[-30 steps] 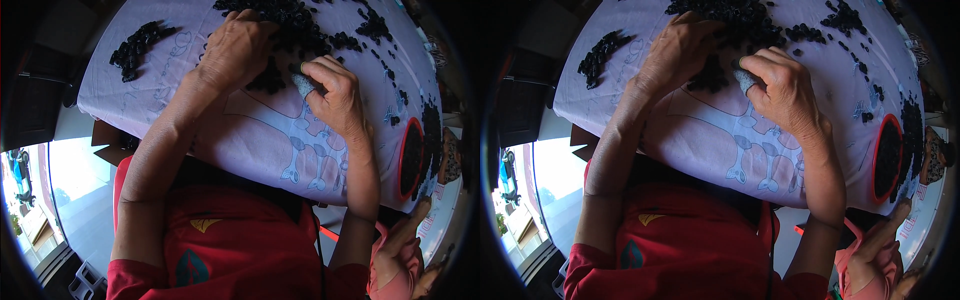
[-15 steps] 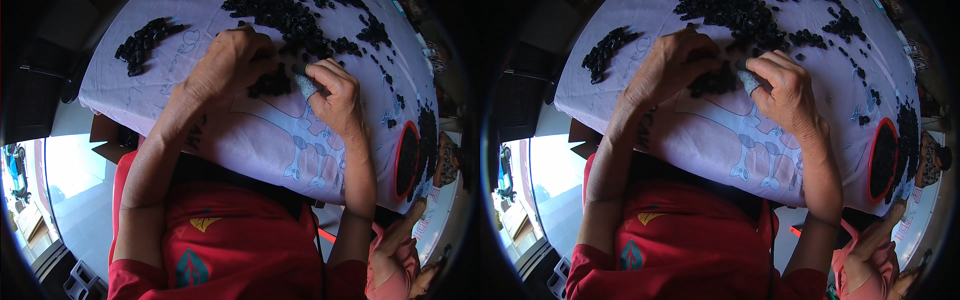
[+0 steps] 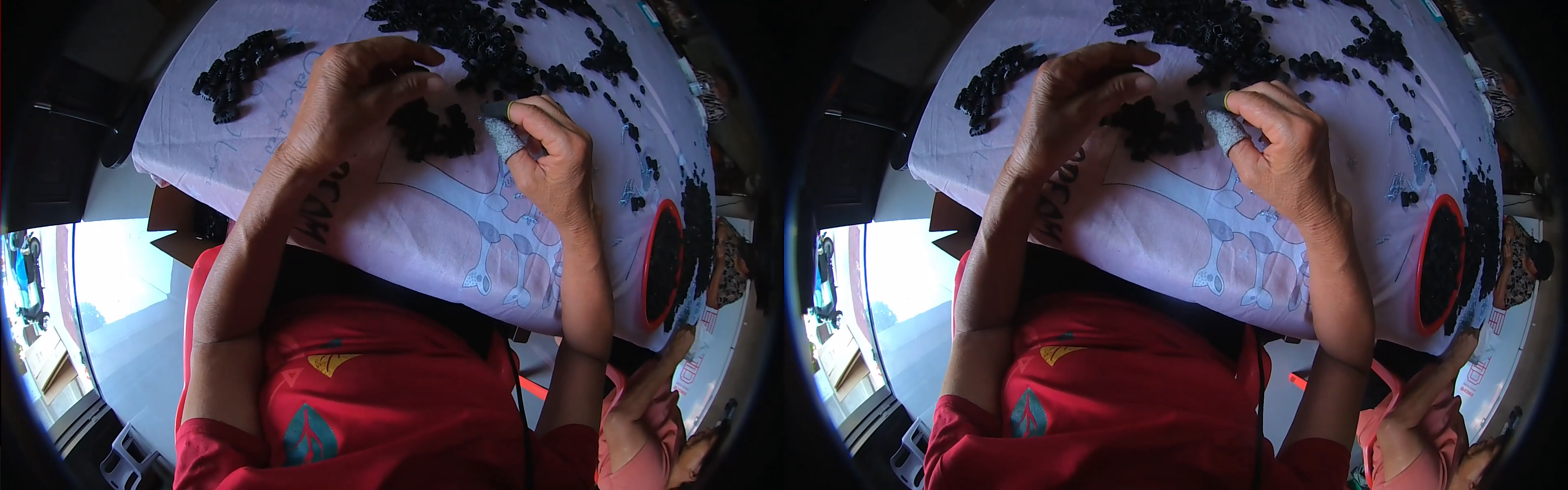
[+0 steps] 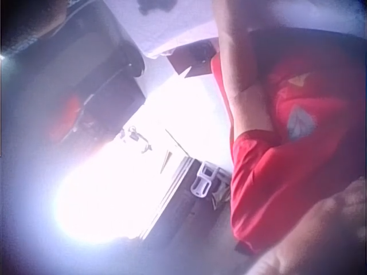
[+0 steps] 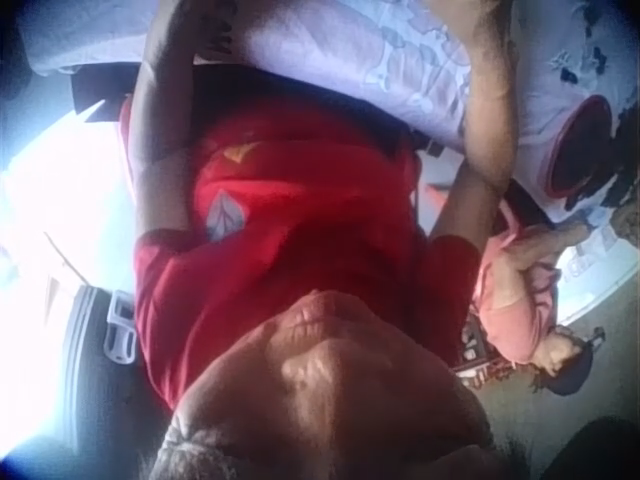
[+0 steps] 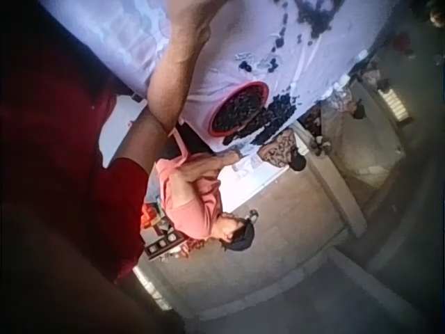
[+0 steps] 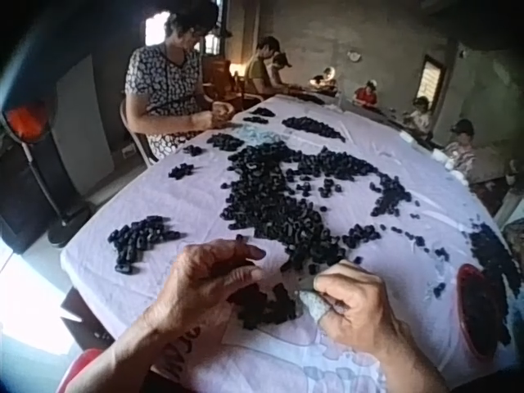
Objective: The person assembles small plastic parts by manually inserting metal inserts into them while wearing a finger protector.
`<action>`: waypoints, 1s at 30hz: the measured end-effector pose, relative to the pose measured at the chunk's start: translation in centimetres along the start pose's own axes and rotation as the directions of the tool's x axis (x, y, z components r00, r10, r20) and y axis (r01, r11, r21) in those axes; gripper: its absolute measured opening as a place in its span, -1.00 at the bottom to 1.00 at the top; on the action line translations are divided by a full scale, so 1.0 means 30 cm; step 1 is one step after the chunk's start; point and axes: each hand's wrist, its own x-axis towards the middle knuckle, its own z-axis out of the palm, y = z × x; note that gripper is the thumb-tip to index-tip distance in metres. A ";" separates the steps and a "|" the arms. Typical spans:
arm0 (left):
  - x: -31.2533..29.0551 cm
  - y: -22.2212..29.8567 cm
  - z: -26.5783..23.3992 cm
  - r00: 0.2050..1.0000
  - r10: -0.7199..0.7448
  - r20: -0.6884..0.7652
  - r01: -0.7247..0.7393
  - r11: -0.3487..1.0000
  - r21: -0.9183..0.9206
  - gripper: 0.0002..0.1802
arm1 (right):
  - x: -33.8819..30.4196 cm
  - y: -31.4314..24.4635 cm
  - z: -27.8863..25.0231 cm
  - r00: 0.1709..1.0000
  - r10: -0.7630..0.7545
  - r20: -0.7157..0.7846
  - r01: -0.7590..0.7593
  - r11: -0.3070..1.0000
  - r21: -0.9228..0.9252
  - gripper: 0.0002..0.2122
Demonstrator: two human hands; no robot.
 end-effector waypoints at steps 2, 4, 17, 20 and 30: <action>0.001 0.006 -0.005 0.999 -0.032 0.040 0.035 0.996 -0.079 -0.60 | -0.007 0.002 -0.001 1.000 0.013 0.002 -0.013 1.000 -0.017 -0.77; -0.003 0.014 -0.011 0.994 -0.085 0.064 0.092 0.989 -0.114 -0.58 | -0.006 -0.001 0.003 1.000 0.011 -0.003 -0.011 1.000 -0.013 -0.78; -0.007 0.028 0.002 0.935 -0.218 0.279 0.313 0.877 -0.365 -0.54 | -0.007 -0.014 -0.007 0.998 -0.018 -0.066 0.023 0.997 0.070 -0.78; -0.010 0.033 0.023 0.939 -0.176 0.295 0.304 0.827 -0.473 -0.58 | -0.003 -0.020 -0.006 0.993 -0.039 -0.108 0.051 0.992 0.116 -0.79; -0.015 0.053 0.047 0.912 -0.191 0.364 0.332 0.864 -0.378 -0.67 | 0.002 -0.032 -0.008 0.985 -0.089 -0.146 0.108 0.986 0.131 -0.77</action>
